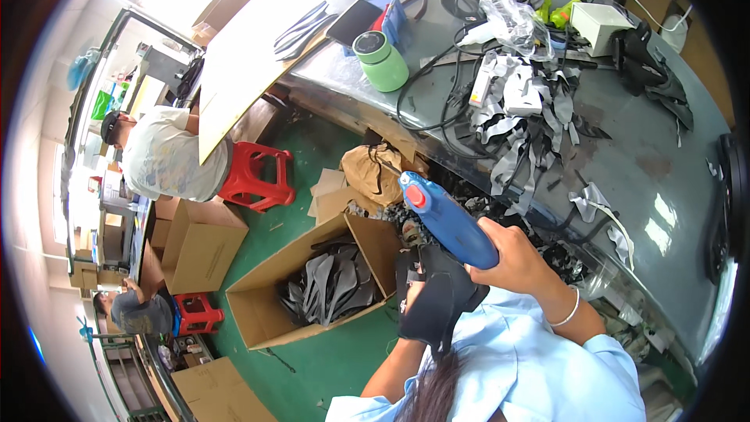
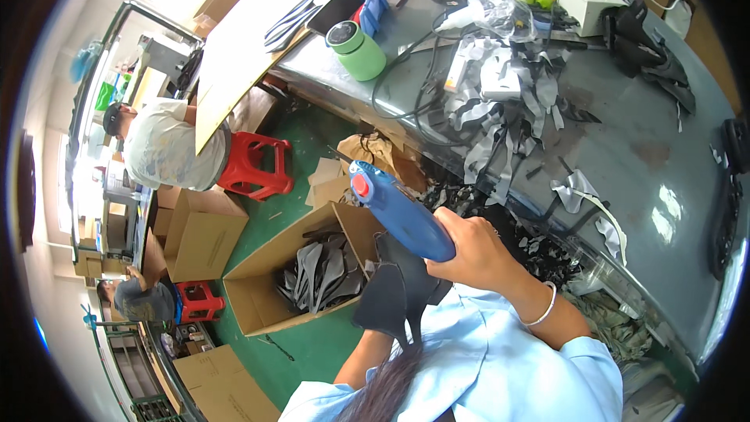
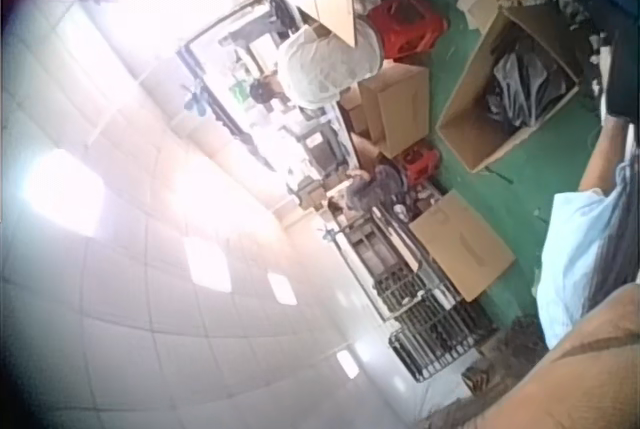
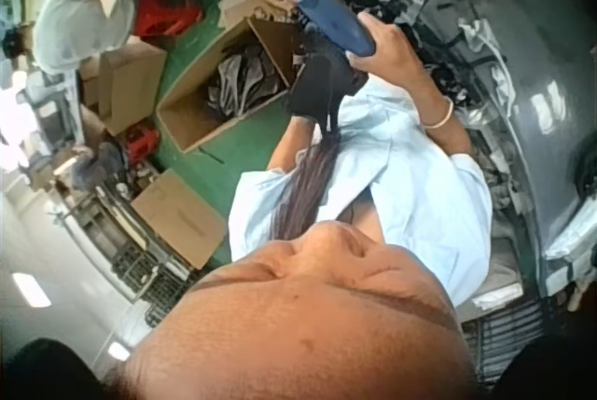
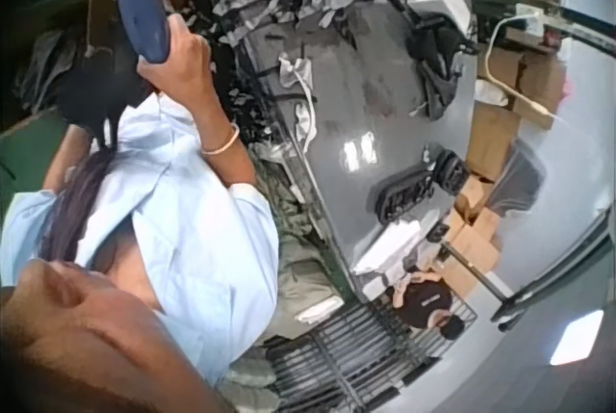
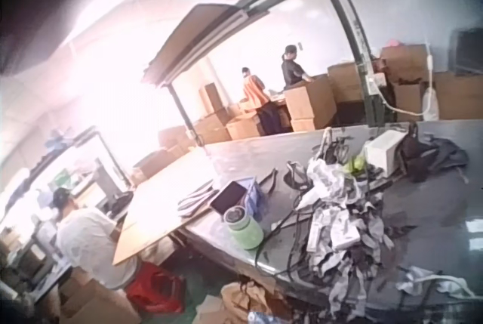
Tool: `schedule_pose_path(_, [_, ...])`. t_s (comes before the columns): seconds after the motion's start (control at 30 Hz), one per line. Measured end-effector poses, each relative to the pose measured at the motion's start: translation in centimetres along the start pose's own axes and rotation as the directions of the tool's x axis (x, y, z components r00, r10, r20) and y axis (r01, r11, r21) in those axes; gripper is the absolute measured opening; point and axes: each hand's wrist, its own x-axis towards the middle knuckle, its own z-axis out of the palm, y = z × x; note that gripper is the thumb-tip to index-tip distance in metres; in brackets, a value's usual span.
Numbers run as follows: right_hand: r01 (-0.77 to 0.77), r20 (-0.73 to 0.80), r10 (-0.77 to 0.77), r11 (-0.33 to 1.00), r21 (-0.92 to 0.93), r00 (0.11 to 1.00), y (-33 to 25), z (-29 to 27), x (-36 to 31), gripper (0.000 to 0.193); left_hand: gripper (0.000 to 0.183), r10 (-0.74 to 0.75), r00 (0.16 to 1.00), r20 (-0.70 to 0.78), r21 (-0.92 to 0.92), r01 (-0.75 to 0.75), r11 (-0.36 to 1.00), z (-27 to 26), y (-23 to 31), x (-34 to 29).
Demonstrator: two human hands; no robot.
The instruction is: The person uses a hot glue gun to apply adhesive to the edges of black plastic components. They pick up individual parts from a cardboard box, apply glue, and place them onto a metal workbench. The process is repeated for several similar items.
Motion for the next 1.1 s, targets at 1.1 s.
schedule_pose_path(1.1, [0.23, 0.015, -0.239, 0.916, -0.327, 0.971, 1.8, 2.1, -4.4, 0.063, 0.031, -0.291, 0.678, -0.675, -0.636, -0.333, 0.696, -9.5, 8.7, 3.2])
